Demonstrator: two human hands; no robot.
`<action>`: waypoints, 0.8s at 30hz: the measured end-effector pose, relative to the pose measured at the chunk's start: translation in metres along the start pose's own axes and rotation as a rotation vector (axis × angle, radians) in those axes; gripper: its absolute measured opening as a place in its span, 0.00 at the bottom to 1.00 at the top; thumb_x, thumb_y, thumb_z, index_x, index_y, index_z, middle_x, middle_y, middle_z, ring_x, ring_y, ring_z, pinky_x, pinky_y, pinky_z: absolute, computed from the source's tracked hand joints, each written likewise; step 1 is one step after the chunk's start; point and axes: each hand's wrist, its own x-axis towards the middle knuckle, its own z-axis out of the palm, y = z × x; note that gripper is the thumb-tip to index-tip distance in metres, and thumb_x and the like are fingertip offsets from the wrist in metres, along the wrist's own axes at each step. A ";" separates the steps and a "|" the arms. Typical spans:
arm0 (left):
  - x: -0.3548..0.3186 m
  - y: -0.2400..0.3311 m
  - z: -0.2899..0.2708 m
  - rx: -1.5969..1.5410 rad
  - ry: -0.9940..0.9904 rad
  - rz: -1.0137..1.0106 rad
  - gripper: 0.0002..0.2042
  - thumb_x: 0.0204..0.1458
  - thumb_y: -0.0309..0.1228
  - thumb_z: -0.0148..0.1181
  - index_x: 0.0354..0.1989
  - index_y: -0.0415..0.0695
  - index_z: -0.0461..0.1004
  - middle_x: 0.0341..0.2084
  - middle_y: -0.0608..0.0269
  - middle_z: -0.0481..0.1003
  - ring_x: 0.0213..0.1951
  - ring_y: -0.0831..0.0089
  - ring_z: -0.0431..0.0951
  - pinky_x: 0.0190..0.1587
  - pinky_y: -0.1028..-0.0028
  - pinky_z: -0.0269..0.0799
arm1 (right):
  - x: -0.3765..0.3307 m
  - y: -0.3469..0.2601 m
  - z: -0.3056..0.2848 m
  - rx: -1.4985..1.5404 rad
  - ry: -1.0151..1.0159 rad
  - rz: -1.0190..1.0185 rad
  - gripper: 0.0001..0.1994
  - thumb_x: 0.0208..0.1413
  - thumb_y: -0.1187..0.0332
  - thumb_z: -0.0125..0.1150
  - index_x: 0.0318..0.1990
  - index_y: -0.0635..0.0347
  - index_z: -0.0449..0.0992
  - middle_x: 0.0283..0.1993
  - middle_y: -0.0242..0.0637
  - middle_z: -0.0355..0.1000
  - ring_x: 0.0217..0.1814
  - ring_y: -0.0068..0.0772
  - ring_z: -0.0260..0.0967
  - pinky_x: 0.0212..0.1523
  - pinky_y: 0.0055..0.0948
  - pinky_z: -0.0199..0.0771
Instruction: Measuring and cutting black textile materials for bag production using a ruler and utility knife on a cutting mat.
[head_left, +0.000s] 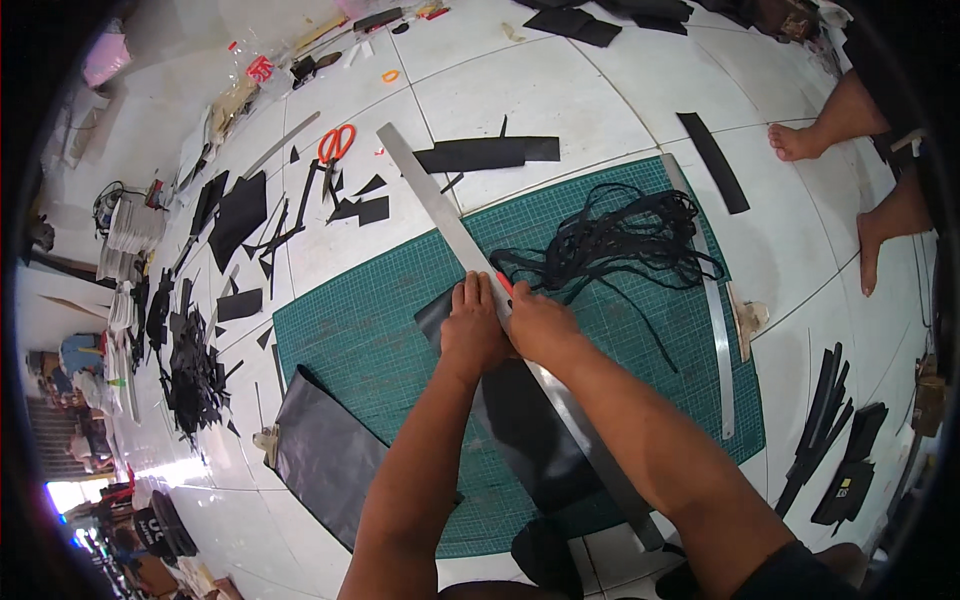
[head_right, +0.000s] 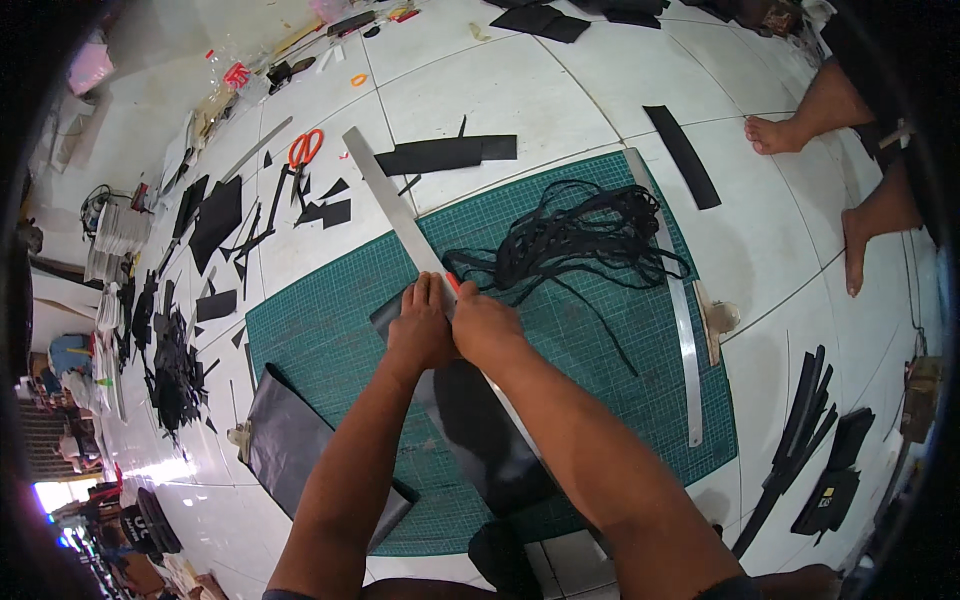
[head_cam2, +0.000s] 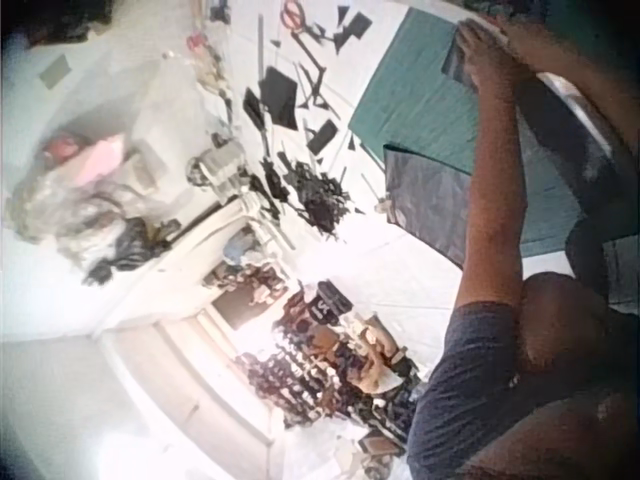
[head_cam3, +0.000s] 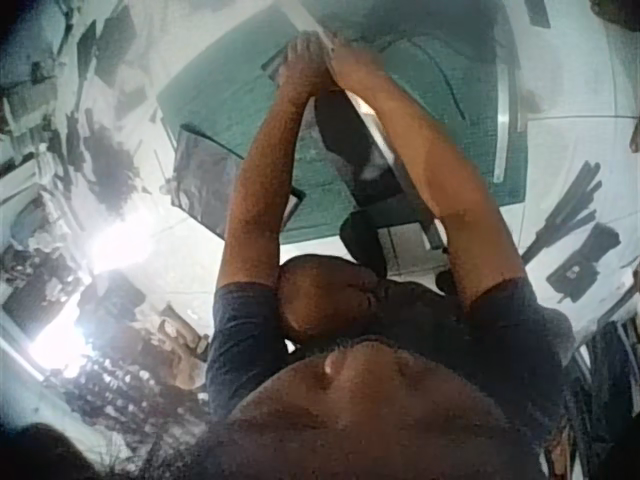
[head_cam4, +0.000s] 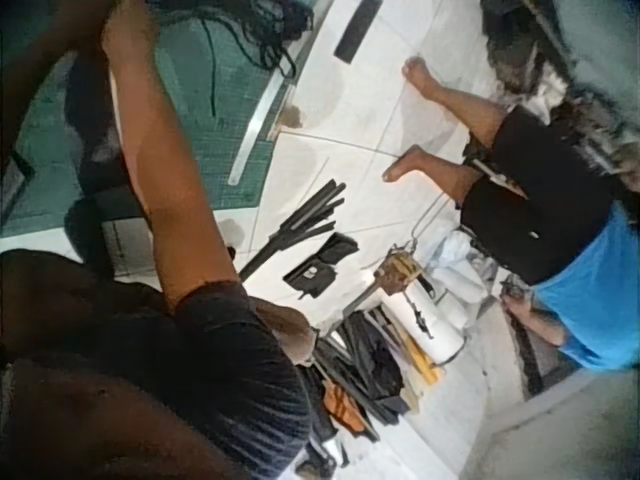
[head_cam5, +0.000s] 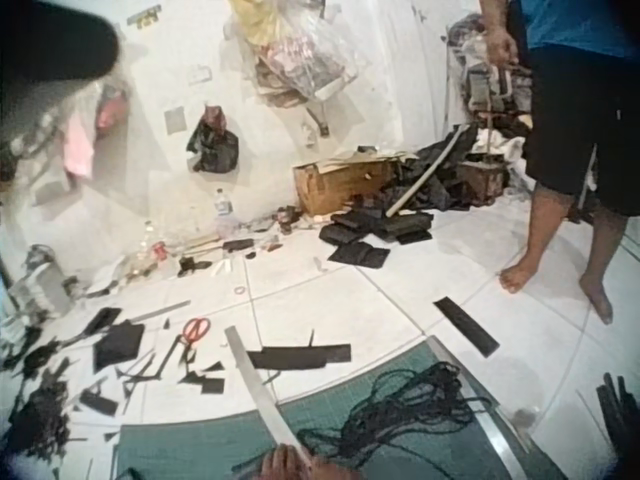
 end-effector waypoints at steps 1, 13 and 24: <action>0.000 0.002 -0.002 -0.002 -0.005 0.007 0.53 0.37 0.47 0.70 0.68 0.36 0.44 0.67 0.45 0.48 0.68 0.50 0.49 0.64 0.59 0.60 | 0.003 0.000 -0.002 -0.009 0.005 -0.004 0.18 0.56 0.70 0.50 0.51 0.71 0.61 0.48 0.59 0.73 0.52 0.52 0.73 0.51 0.43 0.73; -0.005 0.011 -0.018 0.029 -0.043 -0.029 0.65 0.22 0.55 0.77 0.68 0.34 0.44 0.68 0.49 0.47 0.69 0.52 0.49 0.62 0.61 0.65 | -0.072 0.045 -0.002 0.027 -0.162 0.091 0.14 0.58 0.69 0.46 0.50 0.65 0.65 0.49 0.56 0.73 0.53 0.57 0.71 0.52 0.48 0.71; -0.002 0.010 -0.013 0.023 -0.047 0.003 0.66 0.22 0.56 0.76 0.67 0.30 0.44 0.68 0.42 0.47 0.69 0.47 0.48 0.67 0.60 0.54 | 0.002 0.082 -0.058 -0.181 0.539 -0.184 0.26 0.40 0.58 0.75 0.43 0.62 0.71 0.63 0.47 0.59 0.65 0.50 0.58 0.56 0.48 0.67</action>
